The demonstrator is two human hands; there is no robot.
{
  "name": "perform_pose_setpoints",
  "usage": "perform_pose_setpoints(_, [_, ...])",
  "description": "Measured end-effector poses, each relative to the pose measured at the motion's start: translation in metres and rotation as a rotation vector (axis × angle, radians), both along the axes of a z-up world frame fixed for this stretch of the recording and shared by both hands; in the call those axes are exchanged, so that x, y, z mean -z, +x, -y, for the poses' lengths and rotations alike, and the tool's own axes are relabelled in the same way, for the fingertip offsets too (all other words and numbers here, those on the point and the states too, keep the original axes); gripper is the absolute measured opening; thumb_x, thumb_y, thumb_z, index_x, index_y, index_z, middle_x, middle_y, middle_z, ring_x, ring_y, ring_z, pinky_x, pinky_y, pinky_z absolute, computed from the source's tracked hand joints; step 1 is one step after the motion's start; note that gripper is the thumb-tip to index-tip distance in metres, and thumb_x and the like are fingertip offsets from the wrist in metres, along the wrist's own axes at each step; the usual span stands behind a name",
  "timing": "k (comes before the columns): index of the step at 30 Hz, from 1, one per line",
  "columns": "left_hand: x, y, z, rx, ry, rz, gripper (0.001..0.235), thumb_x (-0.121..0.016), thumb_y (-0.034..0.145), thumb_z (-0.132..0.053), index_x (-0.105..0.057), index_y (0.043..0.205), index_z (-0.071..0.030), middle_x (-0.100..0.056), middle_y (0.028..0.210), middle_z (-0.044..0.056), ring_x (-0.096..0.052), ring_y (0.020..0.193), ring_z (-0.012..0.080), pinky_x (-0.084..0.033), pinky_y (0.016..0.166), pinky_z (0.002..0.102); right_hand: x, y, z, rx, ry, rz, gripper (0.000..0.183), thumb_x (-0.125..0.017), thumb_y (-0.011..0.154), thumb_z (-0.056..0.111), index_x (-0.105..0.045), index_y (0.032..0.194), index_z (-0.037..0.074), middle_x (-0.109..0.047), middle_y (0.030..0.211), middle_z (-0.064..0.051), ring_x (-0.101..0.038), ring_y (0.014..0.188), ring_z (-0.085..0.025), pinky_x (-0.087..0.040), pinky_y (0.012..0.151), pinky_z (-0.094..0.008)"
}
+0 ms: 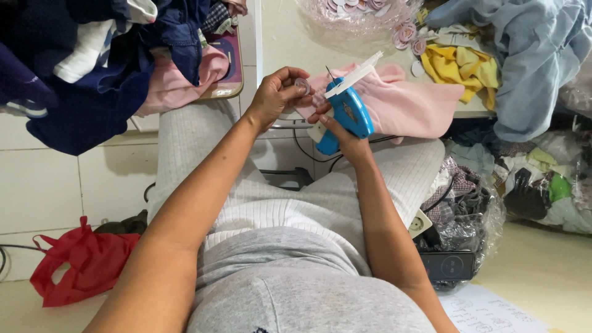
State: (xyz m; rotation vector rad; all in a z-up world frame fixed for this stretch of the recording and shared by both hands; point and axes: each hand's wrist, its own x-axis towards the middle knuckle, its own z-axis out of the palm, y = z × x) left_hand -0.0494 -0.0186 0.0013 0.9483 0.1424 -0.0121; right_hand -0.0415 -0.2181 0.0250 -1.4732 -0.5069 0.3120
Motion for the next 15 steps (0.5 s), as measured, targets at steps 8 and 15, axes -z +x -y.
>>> perform_pose_setpoints(8, [0.006, 0.002, 0.001, -0.01, 0.007, -0.004, 0.025, -0.061, 0.094, 0.009, -0.063, 0.117, 0.001, -0.063, 0.094, 0.009, -0.076, 0.09, 0.0266, -0.071, 0.083, 0.043, 0.0, 0.001, -0.001, 0.017, 0.024, -0.011, 0.022, -0.082, 0.092, 0.015, -0.074, 0.105, 0.0, -0.075, 0.102, -0.017, -0.072, 0.101, -0.028, -0.056, 0.094, -0.049])
perform_pose_setpoints(15, [0.007, 0.002, 0.001, -0.017, 0.017, -0.002, 0.024, -0.063, 0.093, 0.008, -0.064, 0.116, 0.002, -0.065, 0.095, 0.01, -0.075, 0.09, 0.0254, -0.071, 0.082, 0.042, 0.0, 0.001, -0.002, -0.008, 0.009, 0.013, 0.017, -0.081, 0.092, 0.013, -0.075, 0.103, 0.001, -0.076, 0.1, -0.016, -0.073, 0.102, -0.027, -0.056, 0.095, -0.047])
